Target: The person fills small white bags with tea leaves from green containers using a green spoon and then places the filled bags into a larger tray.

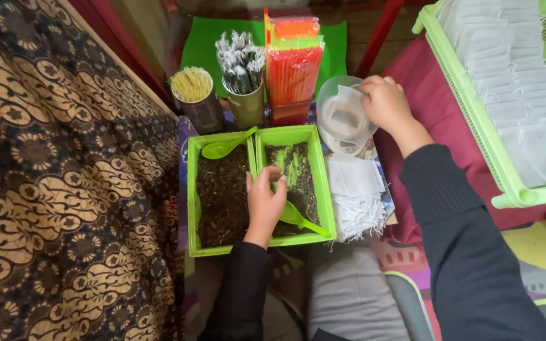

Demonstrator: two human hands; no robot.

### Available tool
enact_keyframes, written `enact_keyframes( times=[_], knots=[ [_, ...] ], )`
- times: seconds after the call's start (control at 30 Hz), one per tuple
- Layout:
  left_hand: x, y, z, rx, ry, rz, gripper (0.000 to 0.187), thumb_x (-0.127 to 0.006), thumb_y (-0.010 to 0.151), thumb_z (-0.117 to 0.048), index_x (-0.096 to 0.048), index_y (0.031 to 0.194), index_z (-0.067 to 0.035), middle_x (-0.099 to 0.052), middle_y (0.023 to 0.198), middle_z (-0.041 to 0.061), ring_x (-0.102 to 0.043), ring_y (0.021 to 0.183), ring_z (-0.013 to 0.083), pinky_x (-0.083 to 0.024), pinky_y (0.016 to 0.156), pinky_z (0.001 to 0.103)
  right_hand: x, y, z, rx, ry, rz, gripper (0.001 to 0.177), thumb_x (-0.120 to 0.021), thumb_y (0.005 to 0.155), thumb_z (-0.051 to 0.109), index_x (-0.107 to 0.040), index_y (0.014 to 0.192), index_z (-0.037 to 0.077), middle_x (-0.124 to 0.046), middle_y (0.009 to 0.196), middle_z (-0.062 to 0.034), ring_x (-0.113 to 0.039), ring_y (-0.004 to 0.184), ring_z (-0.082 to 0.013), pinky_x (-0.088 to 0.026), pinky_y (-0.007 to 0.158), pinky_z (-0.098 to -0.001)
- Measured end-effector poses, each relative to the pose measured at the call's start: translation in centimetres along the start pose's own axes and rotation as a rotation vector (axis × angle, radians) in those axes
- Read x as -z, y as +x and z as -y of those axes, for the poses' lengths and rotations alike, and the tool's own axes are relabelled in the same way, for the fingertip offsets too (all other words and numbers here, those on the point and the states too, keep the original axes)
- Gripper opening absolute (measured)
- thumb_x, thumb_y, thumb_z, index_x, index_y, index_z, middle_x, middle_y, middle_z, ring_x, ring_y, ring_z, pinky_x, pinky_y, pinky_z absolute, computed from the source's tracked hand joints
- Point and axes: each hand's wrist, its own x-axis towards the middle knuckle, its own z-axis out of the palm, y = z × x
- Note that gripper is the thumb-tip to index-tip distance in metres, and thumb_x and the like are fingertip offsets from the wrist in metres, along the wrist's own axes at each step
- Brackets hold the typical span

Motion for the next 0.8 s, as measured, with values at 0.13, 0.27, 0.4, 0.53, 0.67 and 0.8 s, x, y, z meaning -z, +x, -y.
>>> enact_keyframes(
  times=[0.13, 0.27, 0.4, 0.53, 0.67, 0.8],
  knots=[
    [1.0, 0.0, -1.8, 0.029, -0.078, 0.0, 0.027, -0.07, 0.092, -0.016, -0.065, 0.117, -0.014, -0.076, 0.099, 0.006, -0.073, 0.101, 0.0278, -0.013, 0.12, 0.066, 3.5, -1.2, 5.7, 0.116, 0.491, -0.076, 0.025, -0.067, 0.091, 0.006, -0.076, 0.114, 0.002, -0.071, 0.122, -0.017, -0.063, 0.109, -0.0431, -0.05, 0.09, -0.0512],
    [2.2, -0.4, -4.2, -0.053, -0.05, 0.073, 0.069, -0.08, 0.084, -0.029, -0.051, 0.142, -0.005, -0.063, 0.131, 0.021, -0.058, 0.126, 0.0427, -0.009, 0.116, 0.074, 9.6, -5.4, 15.8, 0.164, 0.899, -0.03, 0.03, -0.062, 0.093, -0.001, -0.073, 0.12, 0.003, -0.067, 0.127, -0.0189, -0.06, 0.121, -0.0387, -0.045, 0.105, -0.0497],
    [2.2, -0.2, -4.8, -0.009, 0.019, 0.165, 0.059, -0.081, 0.084, -0.038, -0.064, 0.132, -0.008, -0.057, 0.146, 0.016, -0.048, 0.14, 0.0377, 0.001, 0.115, 0.078, 9.9, -9.1, 23.5, 0.328, 0.998, 0.082, 0.032, -0.064, 0.091, -0.002, -0.072, 0.121, 0.001, -0.068, 0.125, -0.019, -0.063, 0.12, -0.0368, -0.048, 0.105, -0.0493],
    [0.7, -1.3, -2.7, 0.018, -0.056, 0.059, 0.059, -0.078, 0.088, -0.035, -0.06, 0.13, 0.001, -0.058, 0.138, 0.025, -0.049, 0.136, 0.0435, -0.004, 0.116, 0.075, 11.7, -10.7, 27.7, 0.292, 1.015, 0.232, 0.032, -0.057, 0.095, 0.0, -0.068, 0.125, -0.004, -0.065, 0.127, -0.0251, -0.062, 0.121, -0.0377, -0.046, 0.108, -0.0514],
    [-1.8, -1.1, -0.1, 0.062, -0.262, -0.188, 0.063, -0.072, 0.095, -0.028, -0.052, 0.127, 0.022, -0.058, 0.122, 0.044, -0.051, 0.126, 0.0564, -0.015, 0.119, 0.069, 8.2, -11.3, 27.9, 0.167, 1.002, -0.071, 0.055, -0.062, 0.088, -0.008, -0.051, 0.142, -0.003, -0.045, 0.148, -0.0268, -0.044, 0.136, -0.0435, -0.036, 0.115, -0.0572],
    [-3.6, -0.8, 3.5, 0.349, -0.51, -0.248, 0.098, -0.078, 0.093, -0.033, -0.02, 0.145, 0.026, -0.051, 0.132, 0.046, -0.049, 0.134, 0.0477, -0.033, 0.12, 0.052, 4.1, -11.7, 27.0, -0.299, 1.253, -0.04, 0.081, -0.059, 0.087, -0.015, -0.02, 0.157, -0.005, -0.032, 0.155, -0.0361, -0.033, 0.146, -0.0472, -0.029, 0.123, -0.0527]
  ],
)
